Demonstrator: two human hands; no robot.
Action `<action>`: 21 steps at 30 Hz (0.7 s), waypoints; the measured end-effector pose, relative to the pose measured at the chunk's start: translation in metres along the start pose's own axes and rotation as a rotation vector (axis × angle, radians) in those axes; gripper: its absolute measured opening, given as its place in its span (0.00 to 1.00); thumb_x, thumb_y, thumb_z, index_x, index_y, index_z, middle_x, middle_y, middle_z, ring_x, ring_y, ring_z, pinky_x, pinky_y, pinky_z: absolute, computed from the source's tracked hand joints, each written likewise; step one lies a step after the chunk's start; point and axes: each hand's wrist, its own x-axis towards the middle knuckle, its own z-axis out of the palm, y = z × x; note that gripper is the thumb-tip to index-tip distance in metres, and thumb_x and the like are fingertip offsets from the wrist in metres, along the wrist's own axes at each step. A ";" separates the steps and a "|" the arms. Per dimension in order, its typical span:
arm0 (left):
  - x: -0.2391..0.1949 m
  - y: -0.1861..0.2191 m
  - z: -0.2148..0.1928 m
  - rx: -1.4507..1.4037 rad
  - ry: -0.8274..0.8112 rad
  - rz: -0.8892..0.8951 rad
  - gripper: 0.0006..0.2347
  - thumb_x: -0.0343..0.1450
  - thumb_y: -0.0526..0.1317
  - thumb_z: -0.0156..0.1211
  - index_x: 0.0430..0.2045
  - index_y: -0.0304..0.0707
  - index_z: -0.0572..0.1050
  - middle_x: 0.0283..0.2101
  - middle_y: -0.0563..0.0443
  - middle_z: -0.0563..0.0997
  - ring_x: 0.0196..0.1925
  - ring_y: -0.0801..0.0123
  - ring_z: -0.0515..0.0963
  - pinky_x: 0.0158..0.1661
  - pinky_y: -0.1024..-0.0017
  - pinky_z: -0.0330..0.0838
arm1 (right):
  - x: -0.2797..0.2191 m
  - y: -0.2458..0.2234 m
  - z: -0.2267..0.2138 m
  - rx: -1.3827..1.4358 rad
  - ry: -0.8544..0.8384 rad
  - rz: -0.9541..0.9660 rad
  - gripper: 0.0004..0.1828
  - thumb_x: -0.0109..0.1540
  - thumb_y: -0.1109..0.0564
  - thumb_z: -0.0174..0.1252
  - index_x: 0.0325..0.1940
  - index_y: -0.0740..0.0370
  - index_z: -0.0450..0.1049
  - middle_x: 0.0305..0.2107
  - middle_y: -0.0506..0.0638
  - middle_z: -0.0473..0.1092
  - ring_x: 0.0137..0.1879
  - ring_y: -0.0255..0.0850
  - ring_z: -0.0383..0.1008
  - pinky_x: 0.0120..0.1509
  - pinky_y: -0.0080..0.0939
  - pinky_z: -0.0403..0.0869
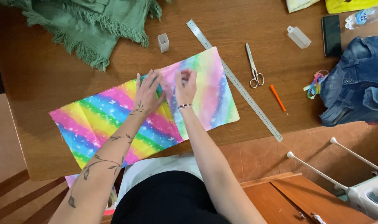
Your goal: The person measures a piece of rainbow tie-dye fabric with a ruler, marks it with a pencil, and cuts it with scissors. They then fold the cut fabric and place it on a chair.
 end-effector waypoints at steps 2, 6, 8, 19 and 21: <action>0.018 0.009 -0.009 -0.144 0.119 -0.051 0.27 0.66 0.40 0.65 0.62 0.37 0.69 0.63 0.40 0.70 0.69 0.49 0.66 0.70 0.47 0.48 | 0.017 -0.038 0.005 0.000 -0.022 -0.184 0.20 0.62 0.42 0.63 0.53 0.47 0.69 0.43 0.47 0.73 0.46 0.43 0.77 0.51 0.42 0.77; 0.079 0.011 -0.010 -0.430 0.289 -0.213 0.33 0.71 0.37 0.71 0.67 0.32 0.56 0.68 0.38 0.65 0.71 0.50 0.64 0.67 0.57 0.61 | 0.050 -0.093 0.007 -0.200 -0.222 -0.559 0.27 0.71 0.40 0.45 0.73 0.50 0.60 0.67 0.51 0.62 0.76 0.44 0.57 0.81 0.49 0.55; 0.105 0.005 -0.012 -0.495 0.259 -0.212 0.27 0.72 0.36 0.67 0.65 0.37 0.62 0.66 0.40 0.68 0.69 0.53 0.67 0.66 0.59 0.61 | 0.070 -0.080 0.022 -0.187 -0.240 -0.521 0.22 0.69 0.43 0.46 0.63 0.53 0.68 0.57 0.51 0.69 0.65 0.43 0.66 0.72 0.46 0.64; 0.118 0.015 -0.003 0.104 0.163 0.274 0.16 0.69 0.37 0.65 0.50 0.62 0.77 0.44 0.54 0.69 0.55 0.57 0.72 0.68 0.34 0.41 | 0.081 -0.018 -0.002 0.097 -0.306 0.195 0.12 0.60 0.51 0.65 0.48 0.49 0.81 0.35 0.50 0.80 0.40 0.39 0.83 0.45 0.34 0.82; 0.111 0.017 -0.002 0.201 0.157 0.336 0.16 0.69 0.33 0.60 0.46 0.62 0.76 0.45 0.55 0.66 0.56 0.61 0.69 0.67 0.34 0.41 | 0.079 0.002 0.002 0.307 -0.375 0.377 0.19 0.59 0.55 0.69 0.53 0.62 0.78 0.41 0.65 0.77 0.44 0.52 0.82 0.45 0.42 0.83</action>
